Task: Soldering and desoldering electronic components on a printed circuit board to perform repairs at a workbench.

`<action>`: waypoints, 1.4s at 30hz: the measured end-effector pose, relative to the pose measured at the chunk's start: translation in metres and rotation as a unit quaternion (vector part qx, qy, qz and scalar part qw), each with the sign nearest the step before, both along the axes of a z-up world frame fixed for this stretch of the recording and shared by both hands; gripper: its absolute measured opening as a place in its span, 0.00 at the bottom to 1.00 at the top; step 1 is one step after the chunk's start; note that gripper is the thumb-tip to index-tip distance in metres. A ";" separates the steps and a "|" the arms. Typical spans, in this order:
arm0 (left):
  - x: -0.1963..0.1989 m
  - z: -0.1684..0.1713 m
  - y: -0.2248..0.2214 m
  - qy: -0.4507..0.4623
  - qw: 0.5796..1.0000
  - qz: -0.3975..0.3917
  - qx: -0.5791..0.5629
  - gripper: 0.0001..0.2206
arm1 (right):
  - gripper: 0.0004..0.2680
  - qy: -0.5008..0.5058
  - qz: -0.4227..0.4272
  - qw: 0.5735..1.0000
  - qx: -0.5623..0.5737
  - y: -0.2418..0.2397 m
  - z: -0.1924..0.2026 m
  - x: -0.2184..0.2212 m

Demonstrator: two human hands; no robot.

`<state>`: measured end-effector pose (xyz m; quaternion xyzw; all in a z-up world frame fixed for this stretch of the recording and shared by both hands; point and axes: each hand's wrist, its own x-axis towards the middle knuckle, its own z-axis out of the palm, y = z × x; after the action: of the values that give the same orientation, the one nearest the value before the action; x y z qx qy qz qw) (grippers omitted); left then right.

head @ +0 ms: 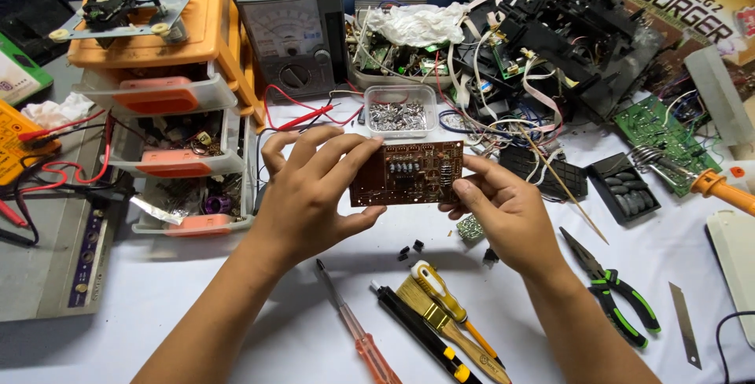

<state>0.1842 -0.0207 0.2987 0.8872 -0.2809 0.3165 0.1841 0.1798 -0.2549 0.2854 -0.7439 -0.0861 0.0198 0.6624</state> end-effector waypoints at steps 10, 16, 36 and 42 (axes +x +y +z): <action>-0.001 -0.018 0.000 0.021 0.997 -0.022 -0.078 0.34 | 0.12 0.018 -0.026 0.994 0.100 -0.003 -0.023 -0.007; -0.002 -0.028 0.001 0.002 0.999 -0.031 -0.039 0.33 | 0.11 0.011 -0.030 0.996 0.077 0.001 -0.026 -0.008; -0.002 -0.034 0.000 0.034 0.993 -0.093 -0.067 0.24 | 0.13 0.033 -0.030 0.985 0.164 0.006 -0.027 -0.012; -0.002 -0.031 0.002 0.047 0.992 -0.076 -0.094 0.24 | 0.14 0.020 -0.019 0.987 0.161 0.005 -0.029 -0.012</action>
<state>0.1825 -0.0183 0.2675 0.8559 -0.3077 0.2847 0.3028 0.1676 -0.2496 0.2561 -0.6282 -0.0611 0.0078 0.7756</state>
